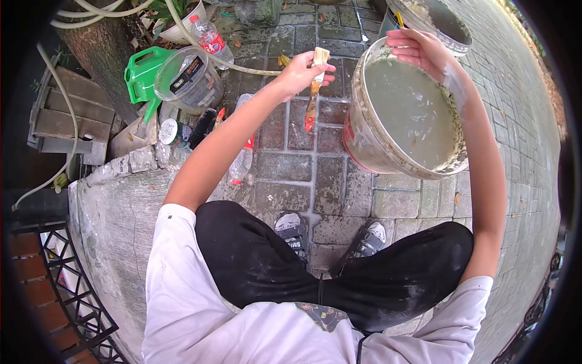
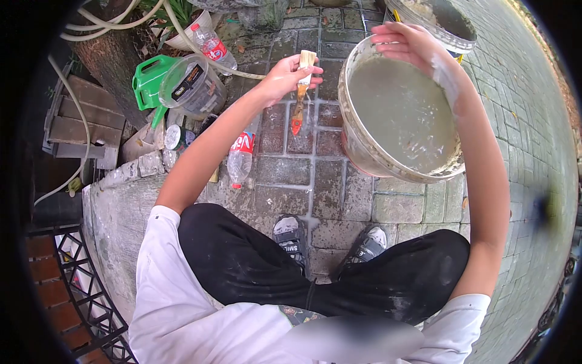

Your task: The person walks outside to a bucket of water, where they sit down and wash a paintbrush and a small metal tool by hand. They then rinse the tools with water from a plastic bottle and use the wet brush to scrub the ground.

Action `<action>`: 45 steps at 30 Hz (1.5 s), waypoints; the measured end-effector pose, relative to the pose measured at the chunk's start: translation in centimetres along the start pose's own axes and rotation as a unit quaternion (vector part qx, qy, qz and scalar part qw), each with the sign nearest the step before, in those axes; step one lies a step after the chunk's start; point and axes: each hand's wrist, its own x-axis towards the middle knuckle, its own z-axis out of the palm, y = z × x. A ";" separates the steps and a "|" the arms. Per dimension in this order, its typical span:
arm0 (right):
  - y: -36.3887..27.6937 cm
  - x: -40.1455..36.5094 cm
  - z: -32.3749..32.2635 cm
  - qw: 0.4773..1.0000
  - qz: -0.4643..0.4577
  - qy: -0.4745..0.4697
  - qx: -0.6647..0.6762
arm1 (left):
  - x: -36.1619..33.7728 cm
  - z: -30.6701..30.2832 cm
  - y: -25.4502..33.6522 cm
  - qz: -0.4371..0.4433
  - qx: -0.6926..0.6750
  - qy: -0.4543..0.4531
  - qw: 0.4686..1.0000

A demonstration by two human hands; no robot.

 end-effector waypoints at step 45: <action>-1.6 0.4 6.1 0.998 -0.048 -0.028 -0.024 | 0.1 -0.5 -0.4 -0.063 -0.078 -0.056 0.993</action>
